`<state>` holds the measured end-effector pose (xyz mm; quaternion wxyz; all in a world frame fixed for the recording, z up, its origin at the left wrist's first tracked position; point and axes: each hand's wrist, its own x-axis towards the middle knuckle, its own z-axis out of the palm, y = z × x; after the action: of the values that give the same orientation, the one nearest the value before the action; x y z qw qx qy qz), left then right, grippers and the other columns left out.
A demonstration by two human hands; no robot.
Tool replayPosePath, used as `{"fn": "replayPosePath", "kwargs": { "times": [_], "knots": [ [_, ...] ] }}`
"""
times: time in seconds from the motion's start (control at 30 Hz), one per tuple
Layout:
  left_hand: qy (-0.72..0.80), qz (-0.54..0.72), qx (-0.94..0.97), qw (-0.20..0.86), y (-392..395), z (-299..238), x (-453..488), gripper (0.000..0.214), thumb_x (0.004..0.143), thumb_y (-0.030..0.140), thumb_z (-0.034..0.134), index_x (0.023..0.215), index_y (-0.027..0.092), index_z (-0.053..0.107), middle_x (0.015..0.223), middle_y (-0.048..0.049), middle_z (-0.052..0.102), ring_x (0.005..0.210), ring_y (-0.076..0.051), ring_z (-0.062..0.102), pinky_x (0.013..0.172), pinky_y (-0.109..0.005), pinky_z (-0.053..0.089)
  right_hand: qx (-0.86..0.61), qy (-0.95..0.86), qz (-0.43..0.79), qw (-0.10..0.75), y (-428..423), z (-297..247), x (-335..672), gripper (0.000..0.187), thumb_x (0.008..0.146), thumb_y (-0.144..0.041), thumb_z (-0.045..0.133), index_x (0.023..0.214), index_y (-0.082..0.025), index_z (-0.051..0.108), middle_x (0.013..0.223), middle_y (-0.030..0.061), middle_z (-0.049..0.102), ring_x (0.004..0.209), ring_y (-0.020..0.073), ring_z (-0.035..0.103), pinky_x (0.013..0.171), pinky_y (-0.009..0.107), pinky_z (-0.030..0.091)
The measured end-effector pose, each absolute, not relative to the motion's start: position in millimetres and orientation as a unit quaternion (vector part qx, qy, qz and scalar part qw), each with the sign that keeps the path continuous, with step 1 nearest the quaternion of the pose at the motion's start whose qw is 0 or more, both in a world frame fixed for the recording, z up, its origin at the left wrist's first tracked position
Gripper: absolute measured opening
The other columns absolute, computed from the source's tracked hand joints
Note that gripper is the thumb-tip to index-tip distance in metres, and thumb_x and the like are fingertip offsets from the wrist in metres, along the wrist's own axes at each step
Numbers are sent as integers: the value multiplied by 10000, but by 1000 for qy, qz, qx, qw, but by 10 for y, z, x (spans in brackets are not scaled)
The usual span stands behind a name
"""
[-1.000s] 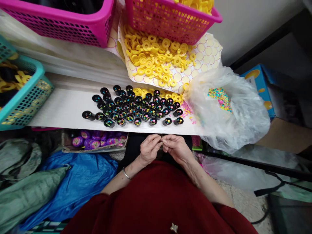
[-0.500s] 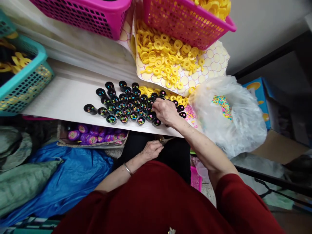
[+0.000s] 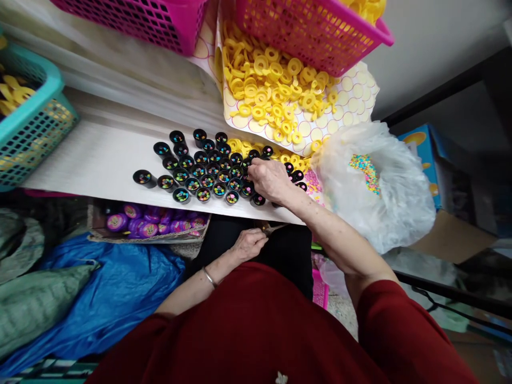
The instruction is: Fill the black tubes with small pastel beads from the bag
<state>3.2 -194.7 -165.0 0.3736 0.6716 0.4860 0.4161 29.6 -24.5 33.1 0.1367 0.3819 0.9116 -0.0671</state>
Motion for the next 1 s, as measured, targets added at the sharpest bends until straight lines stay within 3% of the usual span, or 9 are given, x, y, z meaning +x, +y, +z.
{"fn": "replayPosePath", "kwargs": {
  "times": [0.27, 0.43, 0.63, 0.73, 0.9, 1.0],
  "knots": [
    [482, 438, 667, 362, -1939, -1683, 47, 327, 930, 259, 513, 644, 186, 652, 624, -6, 556, 593, -102, 527, 617, -223, 451, 357, 922, -60, 136, -258, 288, 242, 268, 876, -124, 501, 1010, -131, 732, 1009, 130, 695, 837, 214, 614, 671, 318, 322],
    [483, 440, 656, 377, -1927, -1687, 44, 278, 908, 247, 533, 674, 187, 671, 637, -9, 576, 597, -104, 543, 607, -224, 449, 326, 934, -47, 137, -300, 343, 168, 337, 896, -69, 427, 1022, -100, 738, 1017, 171, 686, 898, 241, 628, 730, 336, 352],
    [495, 443, 638, 388, -1925, -1678, 44, 249, 900, 234, 554, 697, 181, 687, 644, -3, 598, 584, -92, 553, 599, -213, 448, 365, 917, -111, 119, -209, 351, 221, 254, 871, -90, 508, 980, -97, 738, 987, 143, 695, 870, 212, 618, 697, 303, 357],
    [500, 442, 637, 385, -1922, -1675, 40, 254, 899, 235, 562, 683, 179, 681, 625, 5, 587, 568, -85, 545, 588, -205, 443, 374, 911, -170, 38, -153, 352, 339, 193, 870, -157, 554, 893, -115, 741, 919, 100, 687, 832, 183, 596, 720, 290, 381],
    [504, 444, 630, 390, -1911, -1674, 25, 246, 906, 259, 561, 713, 179, 693, 652, -2, 611, 593, -89, 563, 601, -207, 451, 445, 818, -266, -248, -83, 325, 947, 164, 836, -259, 581, 809, -176, 720, 773, 11, 645, 748, 145, 551, 732, 279, 424],
    [498, 445, 629, 398, -1896, -1679, 14, 267, 912, 277, 553, 705, 177, 689, 649, -2, 607, 592, -90, 562, 602, -212, 448, 540, 720, -278, -336, -83, 155, 1489, 172, 793, -289, 575, 733, -168, 684, 660, -10, 586, 652, 135, 507, 668, 278, 414]
  ]
}}
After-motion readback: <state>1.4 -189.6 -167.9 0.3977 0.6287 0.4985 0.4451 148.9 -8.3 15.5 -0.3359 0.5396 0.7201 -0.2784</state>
